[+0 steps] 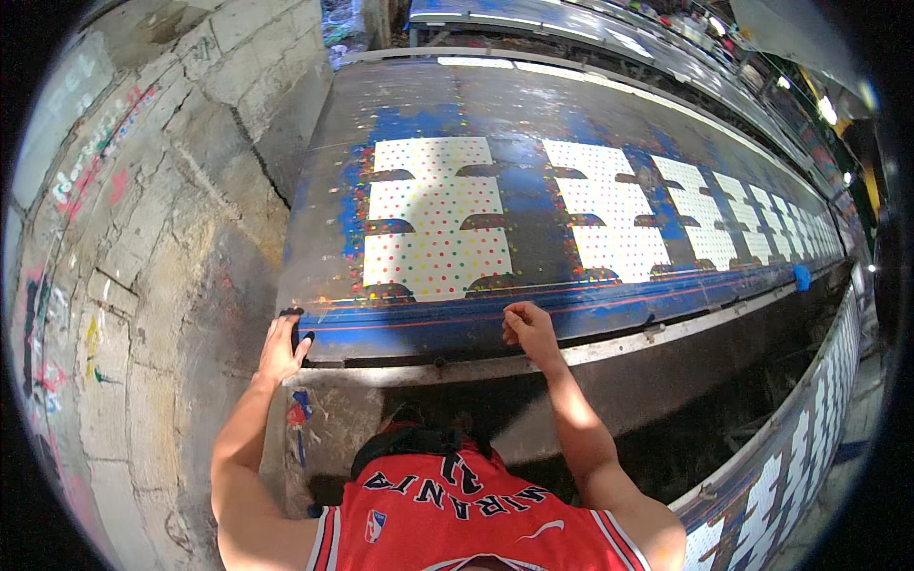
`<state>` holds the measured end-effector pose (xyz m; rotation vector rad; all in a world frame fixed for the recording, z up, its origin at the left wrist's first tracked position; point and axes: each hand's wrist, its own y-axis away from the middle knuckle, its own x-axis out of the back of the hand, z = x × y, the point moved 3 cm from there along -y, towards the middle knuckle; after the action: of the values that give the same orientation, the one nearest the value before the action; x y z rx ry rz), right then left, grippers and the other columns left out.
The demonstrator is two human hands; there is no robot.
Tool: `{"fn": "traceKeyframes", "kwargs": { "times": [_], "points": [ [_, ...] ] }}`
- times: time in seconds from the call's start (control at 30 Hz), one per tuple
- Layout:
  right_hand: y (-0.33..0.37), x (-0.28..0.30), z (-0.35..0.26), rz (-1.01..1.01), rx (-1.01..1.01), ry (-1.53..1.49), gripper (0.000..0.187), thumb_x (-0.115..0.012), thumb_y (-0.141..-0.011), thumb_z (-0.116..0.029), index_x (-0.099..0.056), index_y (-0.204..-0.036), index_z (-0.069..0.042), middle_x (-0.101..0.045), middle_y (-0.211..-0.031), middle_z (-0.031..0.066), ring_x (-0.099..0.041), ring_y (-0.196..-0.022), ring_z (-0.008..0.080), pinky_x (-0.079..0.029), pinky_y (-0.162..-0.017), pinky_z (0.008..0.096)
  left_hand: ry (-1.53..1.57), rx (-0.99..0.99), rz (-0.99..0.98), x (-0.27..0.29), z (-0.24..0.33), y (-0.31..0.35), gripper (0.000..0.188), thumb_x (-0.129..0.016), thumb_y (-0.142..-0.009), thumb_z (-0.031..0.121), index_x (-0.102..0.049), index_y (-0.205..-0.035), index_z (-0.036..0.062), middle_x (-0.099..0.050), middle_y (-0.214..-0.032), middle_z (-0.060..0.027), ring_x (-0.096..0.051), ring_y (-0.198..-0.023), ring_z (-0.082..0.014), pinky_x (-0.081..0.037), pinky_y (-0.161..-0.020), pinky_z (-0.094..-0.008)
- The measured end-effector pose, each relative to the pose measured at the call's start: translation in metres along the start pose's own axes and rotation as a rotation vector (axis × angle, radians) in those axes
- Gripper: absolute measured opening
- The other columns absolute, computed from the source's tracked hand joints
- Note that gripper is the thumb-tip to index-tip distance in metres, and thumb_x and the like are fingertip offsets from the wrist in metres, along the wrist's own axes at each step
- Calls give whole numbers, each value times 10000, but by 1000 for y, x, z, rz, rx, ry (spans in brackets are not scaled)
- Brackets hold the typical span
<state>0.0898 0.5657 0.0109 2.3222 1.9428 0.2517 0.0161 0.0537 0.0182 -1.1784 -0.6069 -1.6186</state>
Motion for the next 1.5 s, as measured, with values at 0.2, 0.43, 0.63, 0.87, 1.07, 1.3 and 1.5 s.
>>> {"fn": "traceKeyframes", "kwargs": {
  "times": [0.2, 0.43, 0.63, 0.87, 1.07, 1.3, 1.5],
  "points": [
    [-55, -2, -4, -66, 47, 101, 182, -582, -1002, -158, -646, -1034, 9, -655, -762, 46, -641, -625, 123, -507, -545, 275, -102, 41, 28, 1, -1, -1, 491, -649, -876, 189, -491, -1295, -13, -547, -1229, -214, -497, -1152, -410, -403, -1024, -474],
    [-135, 5, -15, -30, 127, 356, 220, -659, -936, -190, -694, -994, 19, -696, -749, 87, -663, -621, 149, -529, -586, 318, -168, 21, 32, 8, 7, -13, 532, -650, -881, 197, -477, -1341, -9, -554, -1228, -212, -495, -1178, -393, -385, -1027, -468],
    [-198, 29, -12, 84, 313, 641, 189, -717, -855, -184, -739, -956, -26, -732, -830, 132, -707, -725, 253, -547, -680, 356, -83, 91, 37, 2, 3, -26, 371, -639, -890, 169, -568, -1208, -8, -630, -1069, -191, -567, -1068, -383, -405, -982, -468],
    [-253, 39, -5, 148, 341, 826, 183, -722, -805, -154, -749, -954, -51, -715, -960, 160, -686, -917, 338, -537, -816, 427, 128, 37, 320, -41, -3, -132, 140, -564, -895, 53, -651, -997, 11, -650, -967, -190, -614, -945, -410, -484, -839, -475],
    [-263, 29, -10, 136, 328, 913, 166, -740, -805, -180, -736, -933, -74, -670, -960, 151, -645, -955, 354, -517, -826, 458, 265, 148, 260, -92, 11, -227, 146, -607, -859, 20, -695, -974, 22, -647, -957, -174, -625, -969, -392, -487, -846, -476],
    [-264, 26, -14, 153, 325, 920, 146, -748, -801, -157, -692, -865, -39, -650, -896, 155, -635, -884, 349, -506, -785, 437, 223, 253, 209, -110, 16, -271, 104, -682, -844, 84, -714, -937, 50, -689, -1023, -169, -646, -985, -364, -508, -868, -482],
    [-262, 23, -11, 153, 343, 981, 135, -704, -836, -158, -657, -875, -38, -627, -881, 151, -622, -888, 352, -494, -778, 449, 159, 278, 122, -110, 18, -272, 97, -699, -836, 117, -713, -919, 67, -664, -995, -136, -619, -1027, -348, -481, -877, -536]
  ]
}}
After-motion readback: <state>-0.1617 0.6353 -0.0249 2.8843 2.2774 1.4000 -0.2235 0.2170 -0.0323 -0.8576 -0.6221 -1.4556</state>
